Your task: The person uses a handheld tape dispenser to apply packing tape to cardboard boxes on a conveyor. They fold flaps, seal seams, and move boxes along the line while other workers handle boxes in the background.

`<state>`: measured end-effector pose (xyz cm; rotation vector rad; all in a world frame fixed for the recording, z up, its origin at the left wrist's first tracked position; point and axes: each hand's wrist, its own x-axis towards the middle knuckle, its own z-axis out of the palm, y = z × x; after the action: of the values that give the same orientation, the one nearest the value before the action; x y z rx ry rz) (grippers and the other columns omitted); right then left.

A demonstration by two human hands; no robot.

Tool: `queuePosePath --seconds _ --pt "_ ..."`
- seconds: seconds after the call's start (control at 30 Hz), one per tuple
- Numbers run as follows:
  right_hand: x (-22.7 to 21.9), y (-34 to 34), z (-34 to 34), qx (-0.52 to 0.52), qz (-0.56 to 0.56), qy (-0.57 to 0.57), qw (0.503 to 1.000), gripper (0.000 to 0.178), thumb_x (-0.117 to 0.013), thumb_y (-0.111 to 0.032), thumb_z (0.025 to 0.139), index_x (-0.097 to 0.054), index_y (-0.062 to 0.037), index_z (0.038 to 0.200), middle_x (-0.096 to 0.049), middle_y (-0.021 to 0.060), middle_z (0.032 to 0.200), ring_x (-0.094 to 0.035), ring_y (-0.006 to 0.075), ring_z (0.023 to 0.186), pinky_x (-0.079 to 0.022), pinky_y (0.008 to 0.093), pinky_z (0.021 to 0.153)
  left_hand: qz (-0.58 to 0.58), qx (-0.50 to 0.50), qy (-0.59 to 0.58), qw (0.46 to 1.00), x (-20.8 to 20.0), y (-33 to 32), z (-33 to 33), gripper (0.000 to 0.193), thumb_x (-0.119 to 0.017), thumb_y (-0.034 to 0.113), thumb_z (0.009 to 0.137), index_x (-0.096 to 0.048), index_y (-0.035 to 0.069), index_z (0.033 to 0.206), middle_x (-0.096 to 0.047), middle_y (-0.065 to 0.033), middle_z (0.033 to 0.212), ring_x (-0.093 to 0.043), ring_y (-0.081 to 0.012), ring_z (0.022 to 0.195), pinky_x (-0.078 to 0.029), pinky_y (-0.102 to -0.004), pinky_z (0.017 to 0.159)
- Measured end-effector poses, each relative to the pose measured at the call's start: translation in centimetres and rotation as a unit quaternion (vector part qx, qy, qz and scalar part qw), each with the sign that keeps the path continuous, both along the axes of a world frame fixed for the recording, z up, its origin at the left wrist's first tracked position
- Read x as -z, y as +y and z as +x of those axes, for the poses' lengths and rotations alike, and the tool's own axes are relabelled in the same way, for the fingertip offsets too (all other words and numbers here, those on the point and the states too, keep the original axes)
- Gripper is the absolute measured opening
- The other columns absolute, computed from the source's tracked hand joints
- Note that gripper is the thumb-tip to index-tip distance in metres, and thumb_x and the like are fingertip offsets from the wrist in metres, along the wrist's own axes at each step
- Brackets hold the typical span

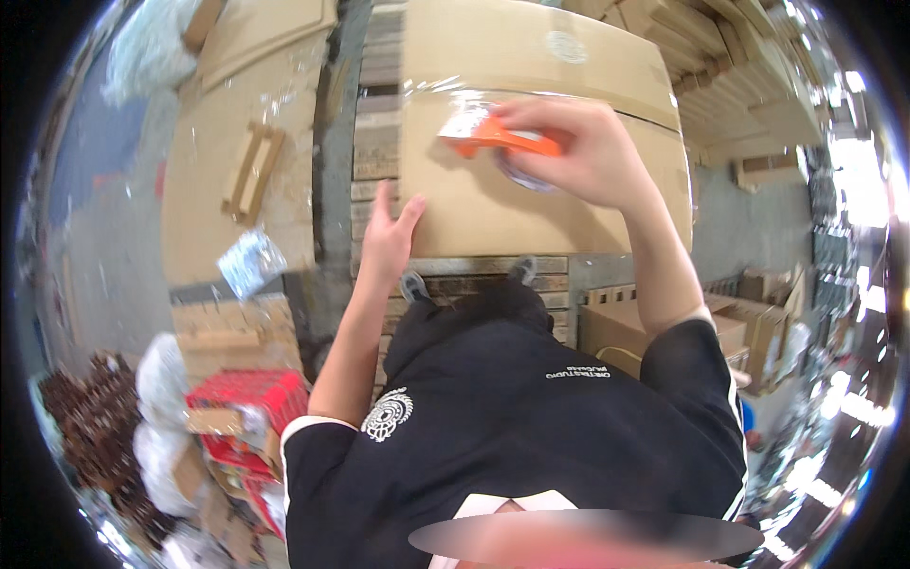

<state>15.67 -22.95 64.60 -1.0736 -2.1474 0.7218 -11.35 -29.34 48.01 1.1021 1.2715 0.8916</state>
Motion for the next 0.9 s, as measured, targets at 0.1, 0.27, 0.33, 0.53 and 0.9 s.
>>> queuePosePath --seconds 0.1,0.27,0.33,0.53,0.9 --pt "-2.9 4.5 -15.8 -0.122 0.027 -0.208 0.970 0.027 -0.075 -0.020 0.081 -0.083 -0.0078 0.104 -0.078 0.0142 0.087 -0.077 0.0320 0.080 -0.058 0.0437 0.072 -0.097 -0.017 -0.266 0.959 2.7 -0.4 -5.4 0.084 -0.078 0.033 0.101 -0.036 -0.006 0.163 -0.056 -0.0193 0.156 -0.057 -0.0257 0.142 -0.046 -0.0373 0.118" --pt "0.2 7.4 -37.3 -0.226 -0.028 -0.527 0.819 0.020 -0.078 -0.014 0.070 -0.084 -0.0027 0.085 -0.077 0.0179 0.079 -0.076 0.0351 0.074 -0.059 0.0488 0.066 -0.135 -0.051 -0.294 0.945 7.2 -1.8 -9.4 0.104 -0.095 0.031 0.087 -0.033 -0.009 0.160 -0.060 -0.0227 0.149 -0.062 -0.0259 0.137 -0.051 -0.0376 0.113" --pt "4.8 6.2 -42.2 -0.230 -0.064 -0.677 0.696 0.015 -0.083 -0.013 0.069 -0.087 -0.0083 0.083 -0.080 0.0119 0.080 -0.075 0.0243 0.078 -0.061 0.0454 0.068 -0.127 -0.053 -0.286 0.948 8.4 -2.3 -10.5 0.109 -0.097 0.033 0.084 -0.032 -0.010 0.159 -0.061 -0.0232 0.148 -0.062 -0.0266 0.137 -0.051 -0.0371 0.113" --pt "2.2 3.9 -42.8 -0.273 -0.086 -0.781 0.555 0.018 -0.088 -0.020 0.071 -0.085 -0.0042 0.080 -0.080 0.0140 0.083 -0.077 0.0295 0.080 -0.060 0.0447 0.071 -0.005 -0.110 -0.193 0.975 9.7 -3.6 -13.8 0.146 -0.100 0.045 0.076 -0.003 -0.005 0.173 -0.032 -0.0322 0.173 -0.037 -0.0374 0.161 -0.029 -0.0492 0.132" --pt "0.8 6.3 -33.4 -0.311 -0.175 -0.830 0.428 0.027 -0.090 -0.016 0.063 -0.085 -0.0060 0.087 -0.079 0.0113 0.079 -0.077 0.0314 0.080 -0.061 0.0475 0.072 0.405 0.217 0.441 0.771 1.0 -0.3 -13.6 0.065 -0.063 0.042 0.105 -0.054 0.008 0.159 -0.049 -0.0148 0.168 -0.035 -0.0340 0.163 -0.028 -0.0549 0.133"
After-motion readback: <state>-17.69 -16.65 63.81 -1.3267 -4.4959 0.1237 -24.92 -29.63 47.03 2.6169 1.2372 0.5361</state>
